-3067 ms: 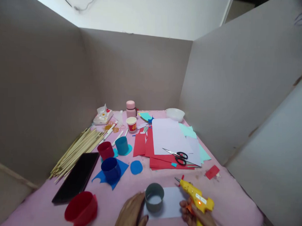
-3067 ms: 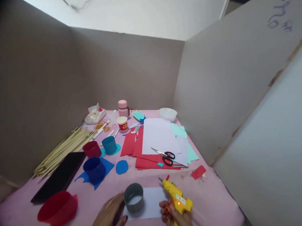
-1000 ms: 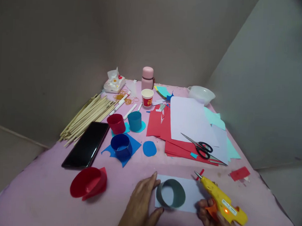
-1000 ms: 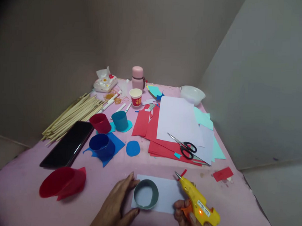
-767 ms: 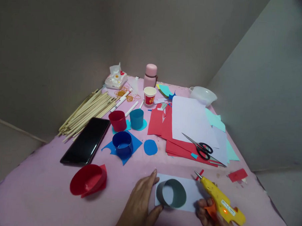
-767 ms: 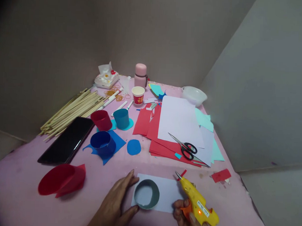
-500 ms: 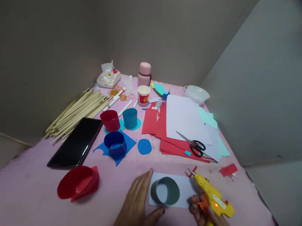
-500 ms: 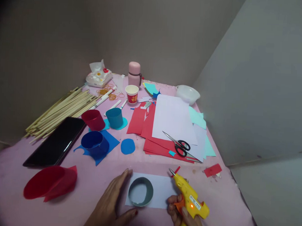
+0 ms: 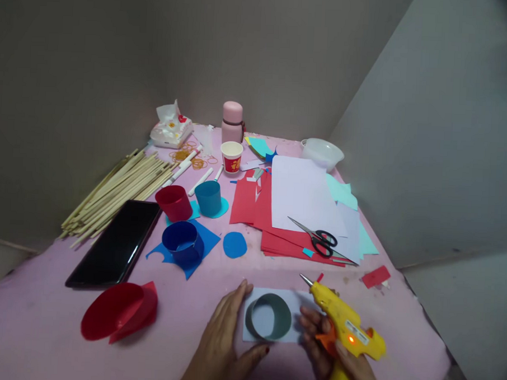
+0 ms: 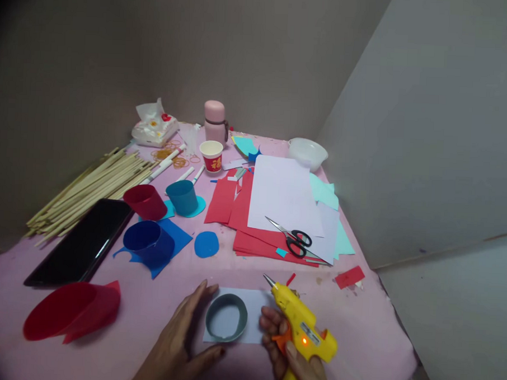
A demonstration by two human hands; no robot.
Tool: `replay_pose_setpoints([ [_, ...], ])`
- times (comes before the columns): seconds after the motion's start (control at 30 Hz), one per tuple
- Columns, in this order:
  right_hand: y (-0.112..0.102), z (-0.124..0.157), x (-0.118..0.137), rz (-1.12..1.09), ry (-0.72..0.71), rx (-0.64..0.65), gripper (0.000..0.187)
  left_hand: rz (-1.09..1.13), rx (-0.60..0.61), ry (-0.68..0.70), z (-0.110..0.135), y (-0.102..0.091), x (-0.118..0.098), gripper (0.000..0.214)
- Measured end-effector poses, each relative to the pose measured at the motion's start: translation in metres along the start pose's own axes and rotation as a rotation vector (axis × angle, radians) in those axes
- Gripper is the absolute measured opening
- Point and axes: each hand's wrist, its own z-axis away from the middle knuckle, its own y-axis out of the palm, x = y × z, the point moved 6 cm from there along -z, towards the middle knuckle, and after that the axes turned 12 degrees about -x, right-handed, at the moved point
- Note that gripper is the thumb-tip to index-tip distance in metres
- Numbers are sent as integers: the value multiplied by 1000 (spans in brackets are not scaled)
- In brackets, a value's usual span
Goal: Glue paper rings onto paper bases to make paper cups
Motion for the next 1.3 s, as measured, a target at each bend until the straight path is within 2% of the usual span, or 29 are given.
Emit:
replay_pose_setpoints([
  [0.1, 6, -7, -13, -35, 53, 22, 30, -3, -6, 13, 1, 1, 1, 97],
  [0.23, 1, -16, -22, -4, 105, 10, 33, -10, 9, 7, 2, 3, 1, 97],
  [0.37, -3, -21, -23, 37, 109, 27, 28, -1, 16, 1, 3, 3, 0, 98],
  [0.5, -5, -21, -25, 26, 104, -23, 30, 38, 14, -33, 3, 1, -4, 91],
  [0.7, 2, -16, -23, -14, 132, 56, 31, 101, -18, -63, 5, -5, -5, 80],
  [0.8, 4, -16, -22, -18, 129, 83, 32, 99, 19, -60, 6, -9, -3, 78],
  [0.9, 6, -15, -21, -21, 102, 102, 25, 141, 1, -115, 4, -14, -4, 69],
  [1.0, 6, -14, -21, -30, 108, 93, 29, 193, -54, -193, 2, -18, -7, 65],
  [1.13, 7, -12, -18, -23, 103, 105, 32, 205, -52, -247, 2, -18, -12, 64],
  [1.23, 9, -10, -17, 19, 69, 114, 33, 209, -65, -225, 0, -24, -14, 63],
  [1.3, 10, -10, -16, 49, 36, 100, 35, 197, -73, -155, -4, -28, -18, 62],
])
